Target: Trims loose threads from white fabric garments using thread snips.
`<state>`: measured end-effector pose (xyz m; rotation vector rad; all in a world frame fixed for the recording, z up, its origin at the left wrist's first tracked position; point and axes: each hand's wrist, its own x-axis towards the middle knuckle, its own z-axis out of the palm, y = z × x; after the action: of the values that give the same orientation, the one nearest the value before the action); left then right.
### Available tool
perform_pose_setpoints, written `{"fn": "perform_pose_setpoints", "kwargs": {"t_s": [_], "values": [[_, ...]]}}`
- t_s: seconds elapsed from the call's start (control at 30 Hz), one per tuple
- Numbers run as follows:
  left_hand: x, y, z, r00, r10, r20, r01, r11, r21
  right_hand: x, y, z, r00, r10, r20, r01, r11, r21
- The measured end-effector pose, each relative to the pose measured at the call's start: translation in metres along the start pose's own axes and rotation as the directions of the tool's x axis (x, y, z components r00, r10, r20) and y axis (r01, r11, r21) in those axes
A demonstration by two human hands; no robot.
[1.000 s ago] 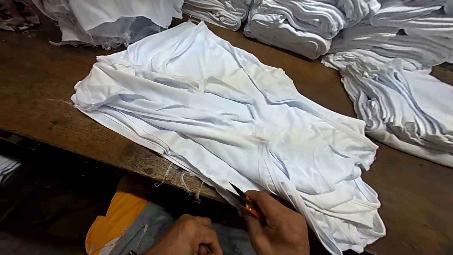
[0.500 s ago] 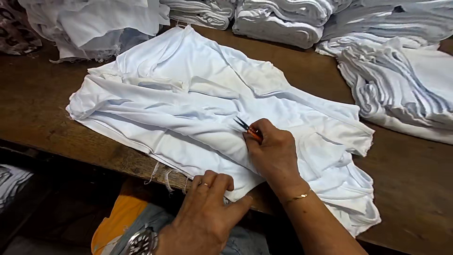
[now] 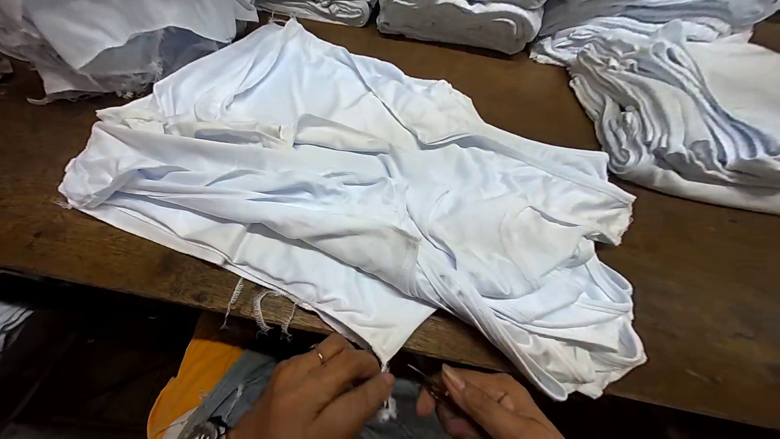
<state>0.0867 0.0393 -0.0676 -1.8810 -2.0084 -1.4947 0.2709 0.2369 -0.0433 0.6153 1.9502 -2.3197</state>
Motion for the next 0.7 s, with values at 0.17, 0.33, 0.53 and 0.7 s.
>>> {"fn": "perform_pose_setpoints", "kwargs": {"t_s": [0.17,0.33,0.53,0.7], "values": [[-0.002,0.006,-0.002,1.0,0.012,0.005,-0.012,0.999,-0.038,0.009,0.0,0.003,0.998,0.018,0.063,-0.023,0.997,0.069],[-0.003,0.008,-0.003,1.0,0.01,0.012,-0.009,0.998,-0.069,0.018,-0.002,0.003,0.995,0.025,0.097,-0.032,0.997,0.07],[-0.004,0.008,-0.003,1.0,0.003,0.015,-0.002,0.998,-0.061,0.025,-0.007,0.004,0.997,-0.014,0.075,0.013,1.0,0.007],[-0.005,0.008,-0.002,1.0,0.012,0.021,-0.01,0.996,-0.091,0.023,-0.004,0.012,0.996,-0.087,0.018,0.089,0.963,-0.255]]}}
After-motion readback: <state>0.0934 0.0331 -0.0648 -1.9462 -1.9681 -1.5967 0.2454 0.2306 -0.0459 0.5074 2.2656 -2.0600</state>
